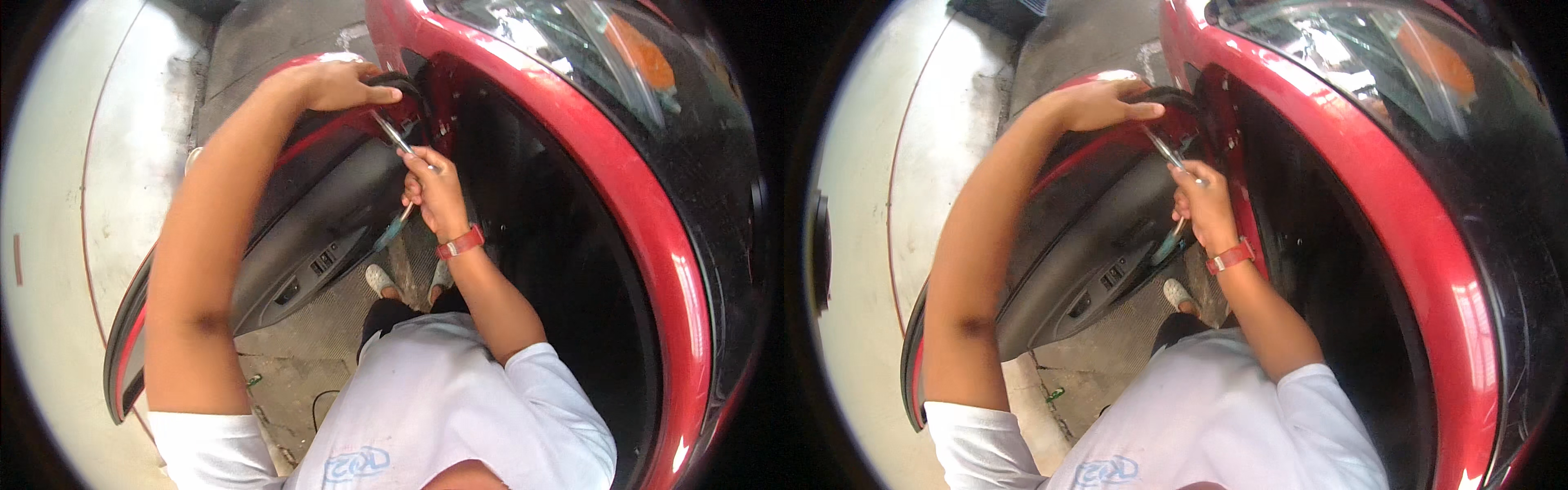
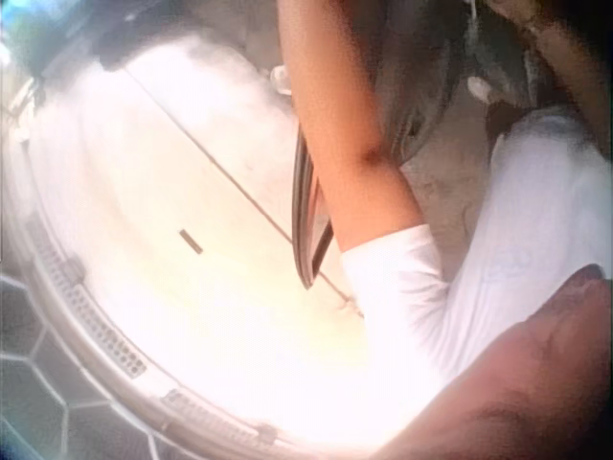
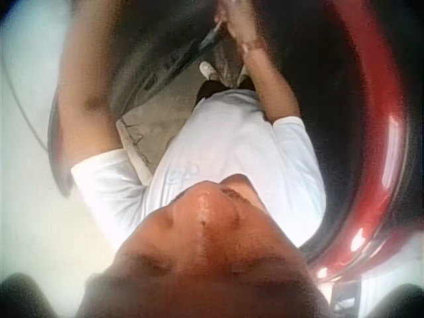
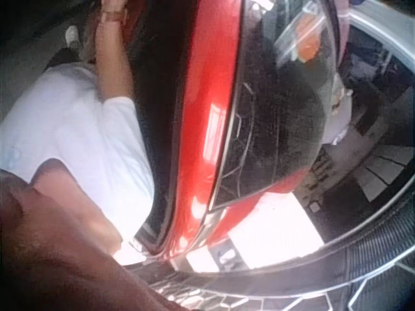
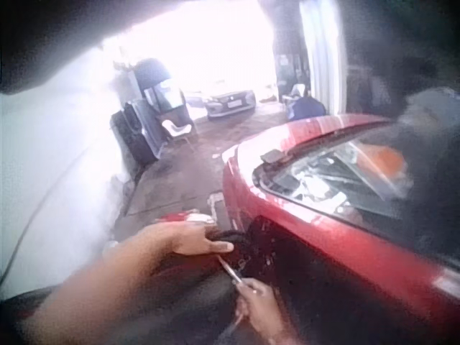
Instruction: The person uses a ratchet wrench to tighten bolts on the upper hinge of a red car door. They repeatedly position the tool, turn it to secure the fasteners, and reposition it along the hinge area.
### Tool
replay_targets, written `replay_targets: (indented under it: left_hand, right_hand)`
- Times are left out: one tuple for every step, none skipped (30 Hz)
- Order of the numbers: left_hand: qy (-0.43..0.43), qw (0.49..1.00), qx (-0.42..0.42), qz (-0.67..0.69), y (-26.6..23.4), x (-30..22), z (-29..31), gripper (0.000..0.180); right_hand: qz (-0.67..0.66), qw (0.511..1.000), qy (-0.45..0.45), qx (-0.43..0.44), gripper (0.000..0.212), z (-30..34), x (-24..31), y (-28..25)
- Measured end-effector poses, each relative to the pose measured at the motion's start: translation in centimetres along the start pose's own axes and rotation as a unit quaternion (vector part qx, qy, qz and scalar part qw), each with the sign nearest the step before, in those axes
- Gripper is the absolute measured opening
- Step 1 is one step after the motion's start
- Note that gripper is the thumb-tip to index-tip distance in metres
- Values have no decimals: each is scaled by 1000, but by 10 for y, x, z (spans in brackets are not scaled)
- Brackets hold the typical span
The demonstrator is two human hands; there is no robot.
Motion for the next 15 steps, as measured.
replay_targets:
  left_hand:
    - [-14, 998, 49, 29, 6, 3, -1, 92]
    - [-20, 998, 52, 31, 11, 8, -6, 95]
    - [-25, 998, 56, 34, 16, 13, -11, 98]
    - [-42, 997, 55, 37, 17, 20, -9, 102]
    - [-13, 993, 94, 71, 14, 11, -5, 100]
    - [-18, 980, 124, 158, 20, 12, -9, 89]
    - [-28, 959, 151, 240, 22, 11, -11, 78]
    - [-54, 914, 206, 344, 28, 10, -11, 69]
    - [-71, 918, 162, 356, 29, 14, -11, 53]
    - [-59, 917, 158, 363, 28, 17, -12, 53]
    - [-47, 914, 157, 370, 31, 22, -12, 52]
    - [-37, 912, 155, 379, 35, 26, -13, 51]
    - [-90, 906, 158, 381, 32, 25, -8, 50]
    - [-85, 905, 163, 383, 32, 24, -11, 50]
    - [-81, 904, 168, 384, 35, 24, -15, 51]
  right_hand:
    - [286, 948, -133, -51, 27, 9, 21, 10]
    - [391, 882, -254, -61, 26, 11, 27, 9]
    - [487, 790, -365, -68, 26, 11, 29, 8]
    - [567, 677, -465, -59, 26, 17, 26, 17]
    - [496, 769, -400, -47, 25, 15, 23, 14]
    - [325, 905, -272, -27, 27, 4, 14, -1]
    - [125, 983, -132, -7, 28, -7, 0, -10]
    - [-84, 996, 15, 12, 29, -11, -17, -11]
    - [-123, 991, 23, 35, 30, -7, -17, -12]
    - [29, 997, -69, -2, 29, -6, -7, -10]
    - [181, 970, -155, -41, 27, 0, 3, -2]
    - [327, 912, -235, -76, 25, 8, 15, 7]
    - [406, 878, -241, -76, 21, 15, 28, 12]
    - [379, 886, -254, -86, 22, 16, 26, 6]
    - [352, 892, -266, -96, 22, 13, 22, -4]
Point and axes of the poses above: each hand's wrist, its own z-axis away from the middle knuckle, its own y-axis out of the palm, x = y × z, the point moved 6 cm from there along -z, towards the middle knuckle, and after that the axes turned 2 degrees about -y, right-handed, at the moved point
